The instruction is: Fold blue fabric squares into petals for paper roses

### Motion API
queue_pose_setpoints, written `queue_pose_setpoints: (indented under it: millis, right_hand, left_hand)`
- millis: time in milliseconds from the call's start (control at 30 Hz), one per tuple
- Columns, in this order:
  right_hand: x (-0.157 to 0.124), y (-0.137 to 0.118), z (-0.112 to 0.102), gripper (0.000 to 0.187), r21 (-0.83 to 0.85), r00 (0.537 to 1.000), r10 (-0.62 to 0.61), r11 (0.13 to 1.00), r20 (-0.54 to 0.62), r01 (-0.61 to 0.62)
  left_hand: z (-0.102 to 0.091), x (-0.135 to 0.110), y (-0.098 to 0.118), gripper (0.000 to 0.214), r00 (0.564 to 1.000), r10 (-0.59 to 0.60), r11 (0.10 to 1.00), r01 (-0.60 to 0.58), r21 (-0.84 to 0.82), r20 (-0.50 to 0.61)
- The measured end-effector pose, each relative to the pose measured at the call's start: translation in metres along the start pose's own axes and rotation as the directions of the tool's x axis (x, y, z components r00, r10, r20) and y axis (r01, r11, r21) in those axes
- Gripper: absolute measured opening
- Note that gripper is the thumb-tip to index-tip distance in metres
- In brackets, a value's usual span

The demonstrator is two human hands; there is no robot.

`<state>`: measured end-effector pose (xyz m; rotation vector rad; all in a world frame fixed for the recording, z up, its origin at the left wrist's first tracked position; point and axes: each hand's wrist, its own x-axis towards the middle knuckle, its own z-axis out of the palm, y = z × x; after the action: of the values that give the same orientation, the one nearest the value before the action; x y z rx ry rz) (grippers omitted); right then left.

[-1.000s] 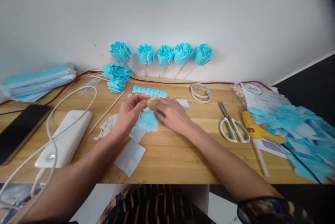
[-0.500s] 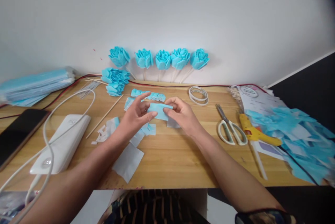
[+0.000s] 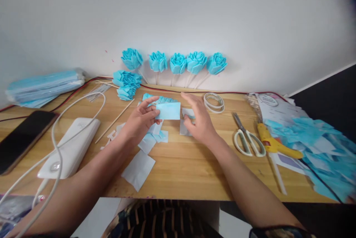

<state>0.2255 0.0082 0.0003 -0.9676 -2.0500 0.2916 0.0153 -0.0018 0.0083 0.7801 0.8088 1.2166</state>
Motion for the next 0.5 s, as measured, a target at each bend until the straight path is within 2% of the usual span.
queue_pose_setpoints:
  millis: [100,200,267,333,400,467,500]
  right_hand:
    - [0.001,-0.001,0.002,0.051,-0.084,0.989,-0.148,0.985,0.005,0.148]
    - [-0.001,-0.007,0.004,0.021,0.014,0.987,-0.152,0.988,-0.059,0.153]
    - [-0.002,-0.009,0.007,0.009,0.174,0.996,-0.016,0.984,-0.088,0.032]
    - [-0.004,-0.009,0.01,0.004,0.368,0.974,0.22,0.912,-0.06,-0.184]
    - [-0.004,-0.007,0.013,0.011,0.533,0.896,0.444,0.761,-0.01,-0.371]
    - [-0.004,-0.005,0.016,0.016,0.641,0.82,0.572,0.621,0.024,-0.452]
    - [-0.003,-0.004,0.017,0.018,0.675,0.797,0.603,0.573,0.038,-0.466]
  left_hand:
    - [0.001,-0.001,0.0,0.048,0.999,-0.024,0.999,0.024,-0.02,0.021]
    - [0.002,-0.002,0.0,0.05,0.998,-0.04,0.998,0.037,0.049,0.053]
    - [0.002,-0.003,-0.001,0.049,0.998,-0.034,0.995,0.029,0.094,0.051]
    - [0.001,-0.002,-0.001,0.045,1.0,-0.01,0.993,0.007,0.121,0.023]
    - [0.0,-0.001,-0.001,0.041,0.999,0.03,0.989,-0.027,0.148,-0.02]
    - [-0.002,0.0,-0.002,0.037,0.996,0.072,0.98,-0.061,0.189,-0.051]
    - [-0.003,0.0,-0.002,0.034,0.994,0.097,0.973,-0.082,0.215,-0.059]
